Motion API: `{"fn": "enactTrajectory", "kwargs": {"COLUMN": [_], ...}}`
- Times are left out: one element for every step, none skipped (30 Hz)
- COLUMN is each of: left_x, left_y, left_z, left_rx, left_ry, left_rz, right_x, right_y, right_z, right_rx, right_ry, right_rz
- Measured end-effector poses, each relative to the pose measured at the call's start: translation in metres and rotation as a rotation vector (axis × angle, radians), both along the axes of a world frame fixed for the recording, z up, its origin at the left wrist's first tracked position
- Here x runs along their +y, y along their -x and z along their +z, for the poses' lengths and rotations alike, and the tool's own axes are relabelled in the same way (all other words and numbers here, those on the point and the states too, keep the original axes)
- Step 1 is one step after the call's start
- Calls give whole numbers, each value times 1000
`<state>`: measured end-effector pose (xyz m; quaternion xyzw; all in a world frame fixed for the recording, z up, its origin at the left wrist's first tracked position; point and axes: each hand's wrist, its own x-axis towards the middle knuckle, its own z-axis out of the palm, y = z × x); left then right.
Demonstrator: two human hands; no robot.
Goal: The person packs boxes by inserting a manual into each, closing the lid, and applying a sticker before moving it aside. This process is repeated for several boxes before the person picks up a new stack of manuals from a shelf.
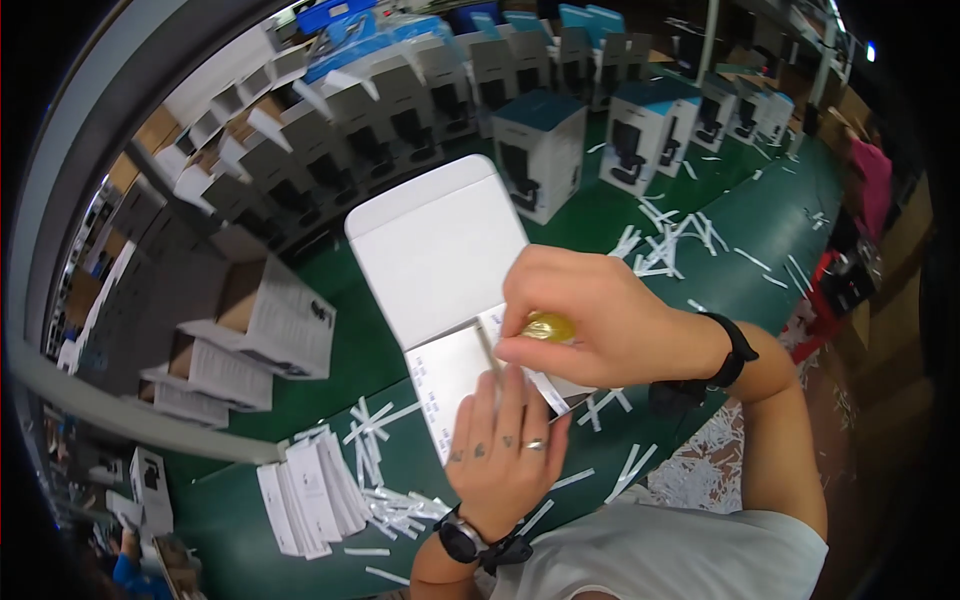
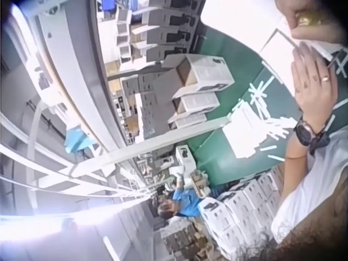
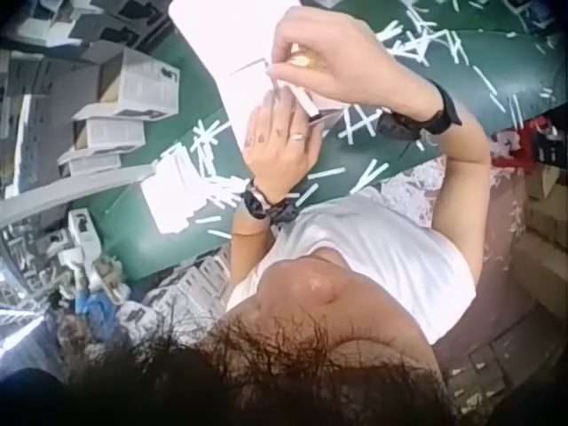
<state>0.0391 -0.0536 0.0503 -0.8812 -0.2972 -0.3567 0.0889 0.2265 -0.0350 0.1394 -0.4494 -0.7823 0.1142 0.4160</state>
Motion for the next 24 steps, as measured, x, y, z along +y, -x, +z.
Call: {"fn": "enactTrajectory", "kwargs": {"left_x": [-1,0,0,0,-1,-1,-1,-1,1,-1,-2,-3,-4,-5,-5,-2,2,1,-1,-1,-1,-2,-2,0], "left_y": [2,1,1,1,2,2,2,2,2,3,3,3,3,4,4,3,7,5,5,9,7,5,6,10], "left_z": [0,-3,-5,-7,-7,-8,-9,-9,-5,-6,-8,-10,-12,-14,-15,-14,-10,-7,-6,-5,-2,2,10,16], "left_rx": [-8,-3,-11,-20,-15,-17,-38,-57,-54,-55,-51,-46,-46,-51,-55,-56,-40,-43,-38,-34,-34,-33,24,54], "left_ry": [-19,-21,0,21,15,12,-6,-21,-30,-31,-28,-26,-30,-13,9,8,-7,-23,-11,-14,13,39,64,77], "left_rz": [-1,14,7,-2,7,25,14,-7,-17,-13,14,40,38,45,46,45,60,30,14,31,4,-37,-39,-46], "right_x": [7,17,27,35,40,42,43,43,45,48,50,50,49,47,45,42,45,38,37,42,43,44,53,60], "right_y": [12,19,27,35,42,48,54,58,61,64,66,68,69,71,65,52,38,11,-16,-39,-65,-88,-102,-115], "right_z": [-1,-5,-11,-16,-17,-17,-16,-16,-16,-17,-16,-14,-12,-9,-3,5,10,17,19,17,7,-7,-19,-30], "right_rx": [-87,-82,-188,-296,-331,-335,-347,-357,-358,-343,-328,-328,-210,-93,17,125,236,327,234,143,-207,-556,-666,-768], "right_ry": [5,3,80,157,204,198,198,203,201,226,247,243,299,352,218,84,-23,-136,-97,-56,61,187,351,514], "right_rz": [21,36,44,50,55,73,58,35,39,84,123,121,197,277,272,266,150,-11,-252,-478,-616,-758,-649,-536]}}
